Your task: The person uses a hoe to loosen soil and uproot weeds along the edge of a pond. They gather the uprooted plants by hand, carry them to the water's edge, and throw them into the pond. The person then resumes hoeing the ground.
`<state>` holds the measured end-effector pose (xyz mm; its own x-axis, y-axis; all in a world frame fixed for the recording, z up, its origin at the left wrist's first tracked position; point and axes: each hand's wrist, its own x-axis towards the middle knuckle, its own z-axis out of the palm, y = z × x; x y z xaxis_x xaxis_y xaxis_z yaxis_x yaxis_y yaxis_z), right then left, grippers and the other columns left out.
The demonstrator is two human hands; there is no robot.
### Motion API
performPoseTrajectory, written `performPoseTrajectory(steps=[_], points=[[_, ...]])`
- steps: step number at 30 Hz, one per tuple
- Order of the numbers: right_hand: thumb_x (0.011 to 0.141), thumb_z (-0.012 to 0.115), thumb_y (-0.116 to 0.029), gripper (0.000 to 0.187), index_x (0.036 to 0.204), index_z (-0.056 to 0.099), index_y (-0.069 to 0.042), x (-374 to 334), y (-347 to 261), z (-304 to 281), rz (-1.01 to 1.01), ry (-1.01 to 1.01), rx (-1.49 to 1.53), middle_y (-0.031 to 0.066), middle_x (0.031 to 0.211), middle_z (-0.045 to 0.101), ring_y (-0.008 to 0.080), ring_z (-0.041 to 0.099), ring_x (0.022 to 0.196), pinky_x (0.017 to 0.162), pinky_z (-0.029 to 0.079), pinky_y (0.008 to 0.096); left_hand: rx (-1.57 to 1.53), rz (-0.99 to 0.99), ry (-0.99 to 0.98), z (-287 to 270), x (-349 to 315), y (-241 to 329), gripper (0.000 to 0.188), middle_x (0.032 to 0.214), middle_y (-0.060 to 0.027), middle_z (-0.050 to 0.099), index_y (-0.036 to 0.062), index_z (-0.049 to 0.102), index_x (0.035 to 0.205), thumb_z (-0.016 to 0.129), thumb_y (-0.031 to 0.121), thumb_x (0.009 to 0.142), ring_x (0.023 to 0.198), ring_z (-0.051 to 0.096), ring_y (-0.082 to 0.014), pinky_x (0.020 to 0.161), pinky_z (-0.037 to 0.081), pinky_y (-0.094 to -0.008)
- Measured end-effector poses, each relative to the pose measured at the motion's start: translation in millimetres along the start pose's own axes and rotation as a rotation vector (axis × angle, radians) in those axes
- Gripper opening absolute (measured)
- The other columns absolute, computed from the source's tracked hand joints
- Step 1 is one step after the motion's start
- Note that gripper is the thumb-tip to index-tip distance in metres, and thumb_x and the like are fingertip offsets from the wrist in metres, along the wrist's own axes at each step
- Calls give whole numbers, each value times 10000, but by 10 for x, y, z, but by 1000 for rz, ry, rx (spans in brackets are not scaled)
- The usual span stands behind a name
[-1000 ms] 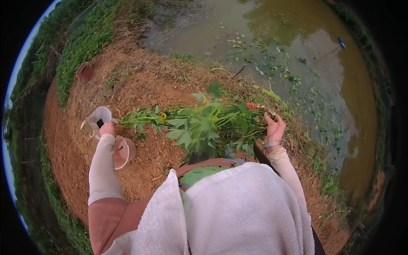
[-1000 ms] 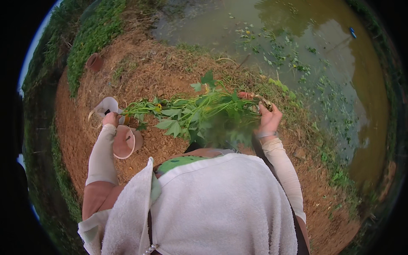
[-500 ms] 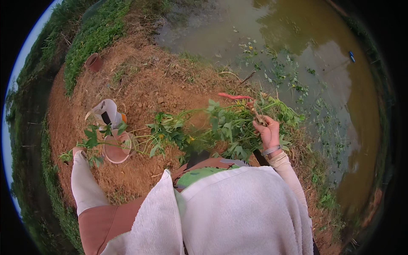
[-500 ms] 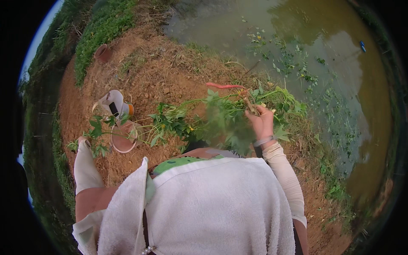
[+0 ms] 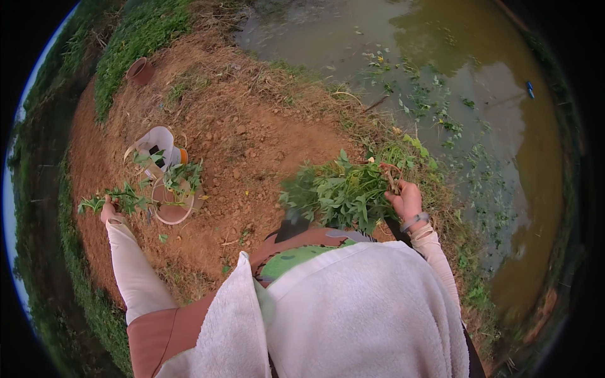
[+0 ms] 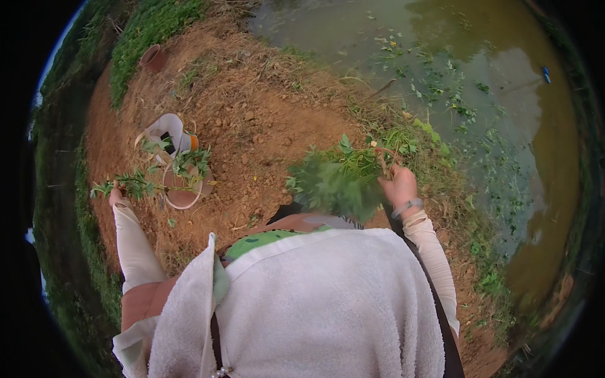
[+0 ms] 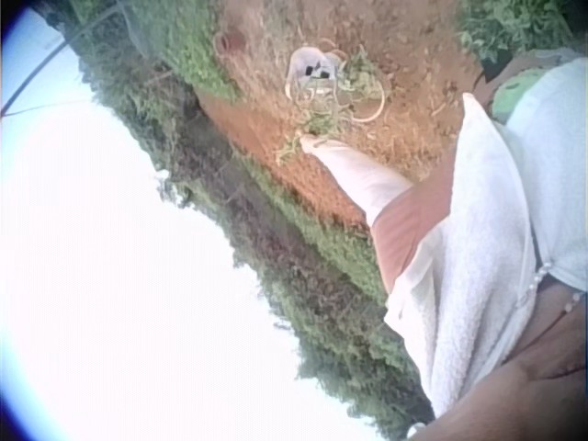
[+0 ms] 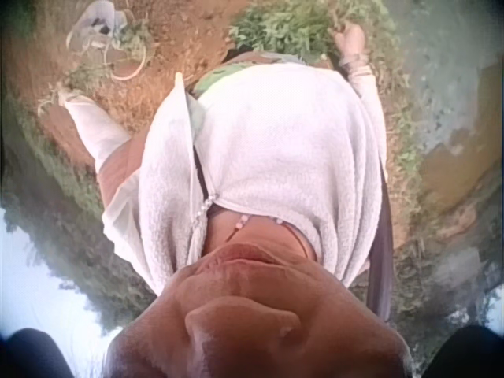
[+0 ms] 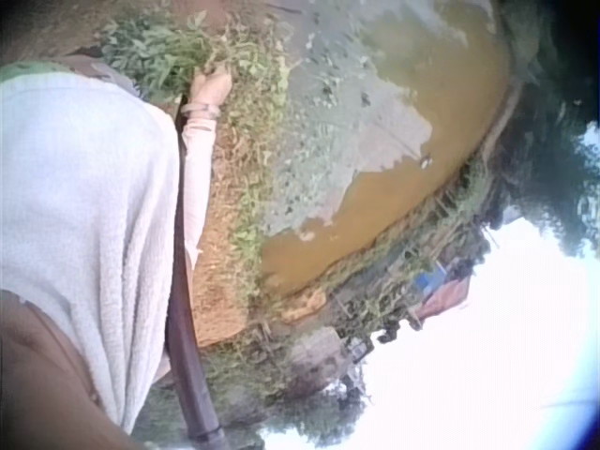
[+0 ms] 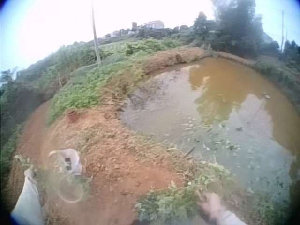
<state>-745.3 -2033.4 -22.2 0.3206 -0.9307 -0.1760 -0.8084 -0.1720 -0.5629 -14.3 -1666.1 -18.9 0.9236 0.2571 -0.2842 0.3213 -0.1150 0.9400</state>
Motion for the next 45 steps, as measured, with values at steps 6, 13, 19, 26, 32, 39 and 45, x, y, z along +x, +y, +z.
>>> performPoseTrajectory(steps=[6,13,19,26,32,39,45], points=[[745,641,-56,123,815,562,6,156,22,-120,456,460,924,43,707,569,148,507,563,446,416,304,-66,184,-379,427,-897,311,231,570,21,442,87,489,662,624,196,815,607,546,-106,430,338,-234],[744,664,-74,203,907,574,6,159,-848,-880,18,770,1065,37,741,574,119,519,617,434,388,252,-63,199,-653,815,-954,172,210,539,18,412,71,498,669,609,157,825,618,549,-115,419,302,-191],[734,670,-72,218,921,581,-3,224,-751,-694,125,774,1184,43,772,581,124,528,628,480,419,250,-79,98,-765,1224,-1119,-154,188,522,18,444,67,517,675,612,140,819,537,526,-94,409,301,-176],[768,630,-55,83,809,601,12,206,-126,-2111,-13,1383,1078,73,747,571,152,502,594,467,403,245,-27,93,-802,1281,-1198,-300,196,503,21,426,74,517,660,614,138,817,531,525,-89,416,306,-163],[603,625,-204,416,974,629,-15,-503,488,-3447,186,1717,-755,116,864,632,223,589,752,734,443,313,59,84,-796,1531,-1521,-353,213,508,27,419,67,517,639,616,134,815,516,488,-90,543,404,-186],[807,584,-80,150,951,591,-37,-305,42,-2769,-349,1501,838,53,854,598,148,547,767,633,449,276,129,157,-993,2120,-1945,-571,219,526,16,446,65,514,636,629,145,805,541,509,-101,521,372,-208],[748,623,20,268,1003,545,-10,50,-142,-1395,-79,1061,1260,49,839,588,131,548,728,601,436,262,271,215,-1167,2760,-2580,-616,238,534,25,451,87,492,624,601,155,824,544,512,-88,506,339,-191]])
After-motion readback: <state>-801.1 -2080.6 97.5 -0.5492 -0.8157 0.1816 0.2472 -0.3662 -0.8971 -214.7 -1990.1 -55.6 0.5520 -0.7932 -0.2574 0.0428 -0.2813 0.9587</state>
